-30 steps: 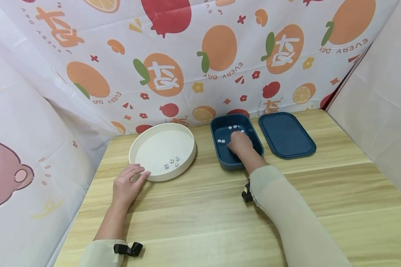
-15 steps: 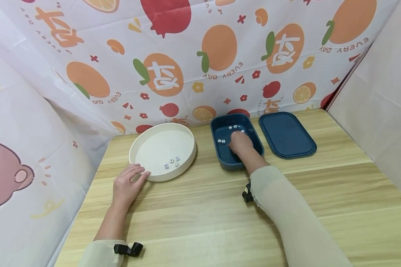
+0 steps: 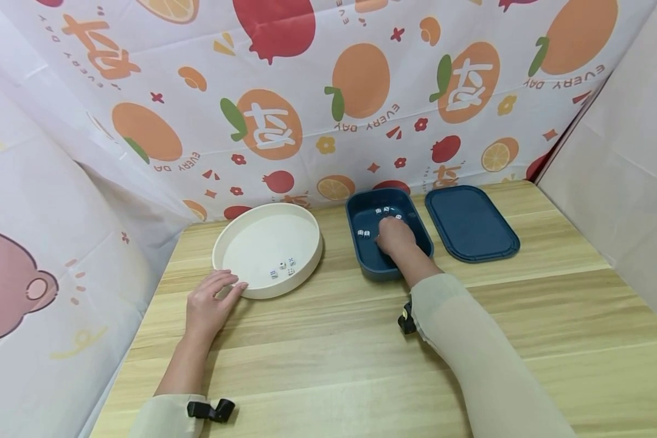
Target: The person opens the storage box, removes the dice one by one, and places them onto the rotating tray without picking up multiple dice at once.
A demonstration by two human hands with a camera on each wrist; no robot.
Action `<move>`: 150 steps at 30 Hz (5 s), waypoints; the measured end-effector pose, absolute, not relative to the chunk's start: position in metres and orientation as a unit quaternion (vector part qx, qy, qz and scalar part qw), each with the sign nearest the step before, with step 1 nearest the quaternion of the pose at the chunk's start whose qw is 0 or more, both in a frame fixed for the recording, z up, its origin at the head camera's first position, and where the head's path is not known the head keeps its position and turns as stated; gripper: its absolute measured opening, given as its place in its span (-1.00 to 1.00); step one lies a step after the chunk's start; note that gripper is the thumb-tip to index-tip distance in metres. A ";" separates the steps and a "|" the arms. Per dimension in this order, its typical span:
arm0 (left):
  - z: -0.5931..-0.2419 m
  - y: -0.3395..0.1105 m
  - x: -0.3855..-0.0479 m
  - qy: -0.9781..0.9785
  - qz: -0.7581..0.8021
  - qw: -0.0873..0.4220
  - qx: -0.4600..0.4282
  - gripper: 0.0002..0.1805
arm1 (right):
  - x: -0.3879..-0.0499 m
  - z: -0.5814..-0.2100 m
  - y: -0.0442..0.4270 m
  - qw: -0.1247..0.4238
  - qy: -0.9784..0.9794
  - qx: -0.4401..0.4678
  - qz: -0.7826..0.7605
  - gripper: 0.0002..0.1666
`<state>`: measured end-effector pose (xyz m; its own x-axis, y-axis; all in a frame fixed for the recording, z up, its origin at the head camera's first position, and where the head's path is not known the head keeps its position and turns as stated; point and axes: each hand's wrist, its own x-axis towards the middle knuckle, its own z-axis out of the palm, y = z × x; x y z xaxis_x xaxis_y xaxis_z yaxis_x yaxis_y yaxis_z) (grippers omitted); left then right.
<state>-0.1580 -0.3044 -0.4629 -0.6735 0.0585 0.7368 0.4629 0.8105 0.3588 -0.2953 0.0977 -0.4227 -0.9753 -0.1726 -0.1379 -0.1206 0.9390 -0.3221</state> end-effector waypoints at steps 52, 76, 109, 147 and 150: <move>-0.463 -0.305 -0.159 -0.871 -0.274 0.378 -0.155 -0.71 | -0.297 -0.423 0.099 0.059 0.980 -0.074 -0.173 -0.69; -0.463 -0.308 -0.158 -0.873 -0.264 0.379 -0.157 -0.71 | -0.268 -0.391 0.012 -0.159 0.930 -0.225 -0.243 -0.71; -0.461 -0.306 -0.160 -0.876 -0.271 0.370 -0.150 -0.71 | -0.243 -0.407 -0.087 0.039 0.934 -0.308 -0.176 -0.68; -0.462 -0.304 -0.158 -0.873 -0.272 0.375 -0.152 -0.71 | -0.253 -0.384 -0.032 -0.008 0.934 -0.276 -0.226 -0.55; -0.463 -0.304 -0.158 -0.873 -0.268 0.378 -0.151 -0.72 | -0.261 -0.381 -0.013 -0.020 0.938 -0.258 -0.230 -0.53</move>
<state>-0.1578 -0.3039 -0.4631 -0.6691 0.0611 0.7406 0.4660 0.8108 0.3541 -0.2610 -0.0133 -0.3814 -0.8656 -0.4757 0.1563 -0.4941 0.7608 -0.4208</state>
